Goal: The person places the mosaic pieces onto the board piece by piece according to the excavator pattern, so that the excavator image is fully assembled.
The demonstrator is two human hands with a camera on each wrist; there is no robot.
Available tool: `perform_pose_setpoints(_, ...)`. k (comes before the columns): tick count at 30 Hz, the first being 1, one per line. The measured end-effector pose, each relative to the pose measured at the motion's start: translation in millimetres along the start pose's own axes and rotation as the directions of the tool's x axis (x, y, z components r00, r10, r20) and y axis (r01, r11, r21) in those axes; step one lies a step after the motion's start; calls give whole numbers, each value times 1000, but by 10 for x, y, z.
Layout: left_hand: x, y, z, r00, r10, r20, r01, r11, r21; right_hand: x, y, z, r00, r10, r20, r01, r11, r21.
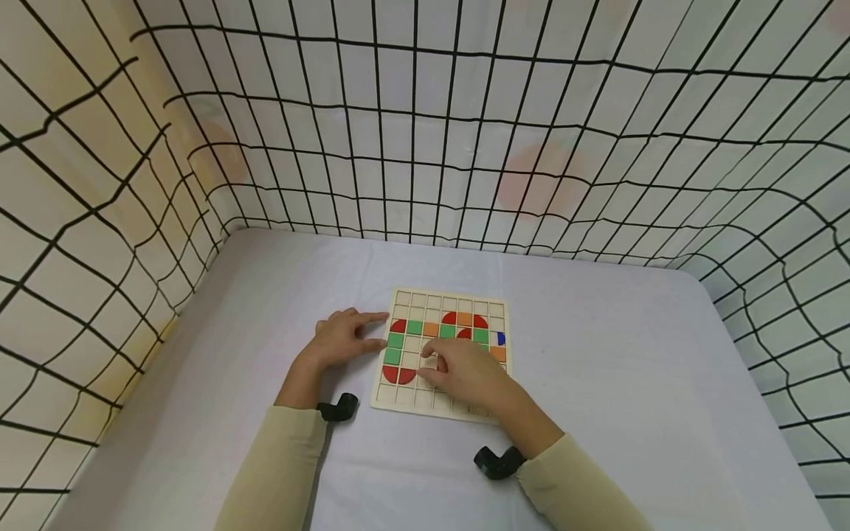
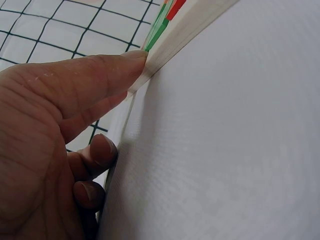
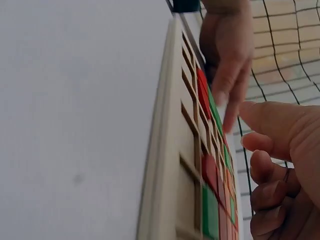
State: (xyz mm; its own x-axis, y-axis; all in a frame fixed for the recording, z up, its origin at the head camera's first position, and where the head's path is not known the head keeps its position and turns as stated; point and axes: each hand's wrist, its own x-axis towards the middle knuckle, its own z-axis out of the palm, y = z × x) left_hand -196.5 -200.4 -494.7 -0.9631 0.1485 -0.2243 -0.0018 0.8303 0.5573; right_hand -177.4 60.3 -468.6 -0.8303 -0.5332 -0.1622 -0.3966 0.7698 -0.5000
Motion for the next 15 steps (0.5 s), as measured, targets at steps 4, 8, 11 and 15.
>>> perform_pose_setpoints(4, -22, -5, 11, 1000, -14, 1, 14, 1000, -18, -115, 259, -158, 997, 23, -72, -23, 1000, -4)
perform_pose_setpoints(8, -41, -20, 28, 1000, -21, -16, 21, 1000, -16, -266, 576, -408, 983, 89, -159, -96, 995, -39)
perform_pose_setpoints(11, -55, -17, 37, 999, -24, -40, 24, 1000, -21, -394, 868, -639, 962, 150, -228, -171, 982, -77)
perform_pose_setpoints(15, -58, 6, 4, 998, -39, -50, 37, 998, -48, -593, 1314, -985, 930, 198, -310, -247, 960, -129)
